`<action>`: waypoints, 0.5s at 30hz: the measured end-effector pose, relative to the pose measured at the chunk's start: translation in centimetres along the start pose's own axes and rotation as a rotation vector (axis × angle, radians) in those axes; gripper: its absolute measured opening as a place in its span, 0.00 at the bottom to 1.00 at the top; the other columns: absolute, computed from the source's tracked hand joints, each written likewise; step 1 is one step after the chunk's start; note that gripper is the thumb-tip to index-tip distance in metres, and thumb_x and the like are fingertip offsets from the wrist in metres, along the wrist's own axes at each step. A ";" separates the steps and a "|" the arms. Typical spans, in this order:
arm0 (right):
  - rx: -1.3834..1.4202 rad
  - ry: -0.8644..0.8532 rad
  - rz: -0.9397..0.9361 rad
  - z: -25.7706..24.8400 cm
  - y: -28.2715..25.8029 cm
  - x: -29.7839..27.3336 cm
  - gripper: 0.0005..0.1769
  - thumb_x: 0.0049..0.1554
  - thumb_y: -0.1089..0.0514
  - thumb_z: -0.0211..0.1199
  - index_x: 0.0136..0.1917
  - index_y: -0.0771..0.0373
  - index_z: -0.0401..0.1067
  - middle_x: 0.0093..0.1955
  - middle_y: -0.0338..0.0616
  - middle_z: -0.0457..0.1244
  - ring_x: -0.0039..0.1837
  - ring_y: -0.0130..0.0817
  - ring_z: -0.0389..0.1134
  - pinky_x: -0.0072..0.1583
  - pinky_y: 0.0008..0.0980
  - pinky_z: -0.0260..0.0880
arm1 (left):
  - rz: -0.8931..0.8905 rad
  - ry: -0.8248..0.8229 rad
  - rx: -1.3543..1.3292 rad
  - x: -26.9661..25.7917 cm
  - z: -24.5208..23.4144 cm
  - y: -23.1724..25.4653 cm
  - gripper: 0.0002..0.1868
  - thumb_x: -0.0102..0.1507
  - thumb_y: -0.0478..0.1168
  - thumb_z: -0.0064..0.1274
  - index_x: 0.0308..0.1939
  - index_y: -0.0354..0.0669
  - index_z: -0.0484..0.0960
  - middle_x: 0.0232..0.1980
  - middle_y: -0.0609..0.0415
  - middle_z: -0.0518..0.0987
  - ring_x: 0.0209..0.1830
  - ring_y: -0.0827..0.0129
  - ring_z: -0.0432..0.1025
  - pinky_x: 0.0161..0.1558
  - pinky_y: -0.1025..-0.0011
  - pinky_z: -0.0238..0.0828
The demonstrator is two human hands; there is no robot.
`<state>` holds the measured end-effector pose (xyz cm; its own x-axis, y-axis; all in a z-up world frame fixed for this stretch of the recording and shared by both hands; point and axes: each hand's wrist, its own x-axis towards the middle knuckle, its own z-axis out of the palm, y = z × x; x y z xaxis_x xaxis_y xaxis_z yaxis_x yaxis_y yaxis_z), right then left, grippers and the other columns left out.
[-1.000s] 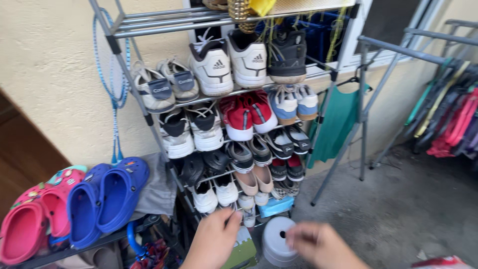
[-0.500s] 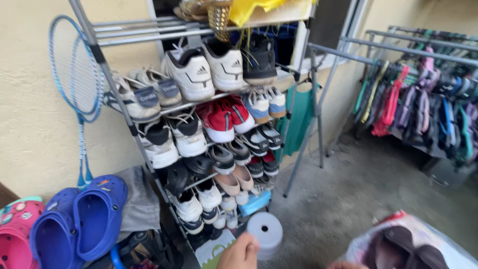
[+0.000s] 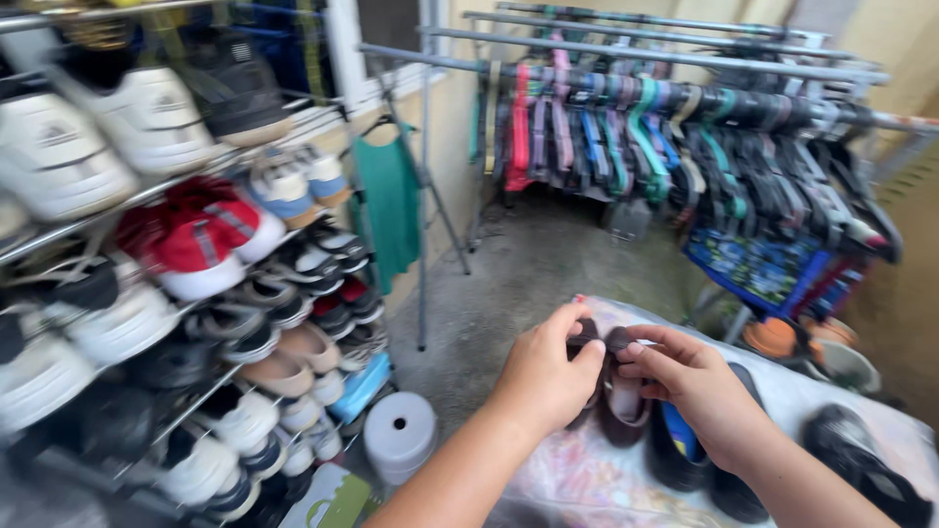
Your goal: The person organizes footwear on a multi-tier metal shoe rack. They pick up and place various shoes and slippers, including red sneakers, white sneakers, black shoes, and colorful crocs, arranging them neatly on the shelves.
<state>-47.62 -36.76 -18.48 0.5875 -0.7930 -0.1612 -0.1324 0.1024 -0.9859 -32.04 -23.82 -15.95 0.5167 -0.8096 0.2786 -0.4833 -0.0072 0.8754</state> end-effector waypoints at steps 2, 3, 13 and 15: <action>0.003 0.078 0.011 -2.7 0.1 -0.7 0.23 0.59 0.56 0.59 0.67 0.60 0.73 0.54 0.43 0.71 0.56 0.33 0.71 0.55 0.34 0.67 | 0.104 -0.047 -0.021 1.5 2.7 0.7 0.25 0.60 0.44 0.55 0.61 0.45 0.77 0.56 0.41 0.82 0.57 0.49 0.77 0.57 0.60 0.72; 0.002 0.116 0.018 -4.3 0.4 -0.9 0.24 0.59 0.55 0.59 0.68 0.59 0.72 0.55 0.43 0.71 0.57 0.33 0.71 0.55 0.35 0.67 | 0.154 -0.069 -0.035 2.2 4.2 1.1 0.26 0.60 0.44 0.55 0.62 0.44 0.77 0.56 0.39 0.81 0.58 0.49 0.77 0.57 0.60 0.72; 0.019 0.420 0.162 -21.3 6.6 -2.4 0.27 0.59 0.52 0.57 0.71 0.57 0.69 0.61 0.41 0.70 0.62 0.31 0.69 0.59 0.34 0.67 | 0.229 -0.394 -0.068 8.5 21.9 3.4 0.32 0.59 0.47 0.56 0.68 0.45 0.72 0.61 0.37 0.79 0.62 0.47 0.74 0.61 0.59 0.69; 0.022 0.486 0.204 -24.0 8.4 -2.8 0.26 0.59 0.52 0.58 0.71 0.56 0.70 0.59 0.41 0.70 0.62 0.30 0.69 0.58 0.34 0.66 | 0.173 -0.443 -0.058 8.7 24.8 3.5 0.33 0.59 0.47 0.56 0.69 0.46 0.71 0.61 0.38 0.79 0.60 0.47 0.75 0.60 0.60 0.70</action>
<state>-69.53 -48.15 -25.21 0.1127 -0.9420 -0.3160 -0.1861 0.2924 -0.9380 -46.80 -45.43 -20.29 0.0751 -0.9683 0.2384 -0.4892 0.1726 0.8549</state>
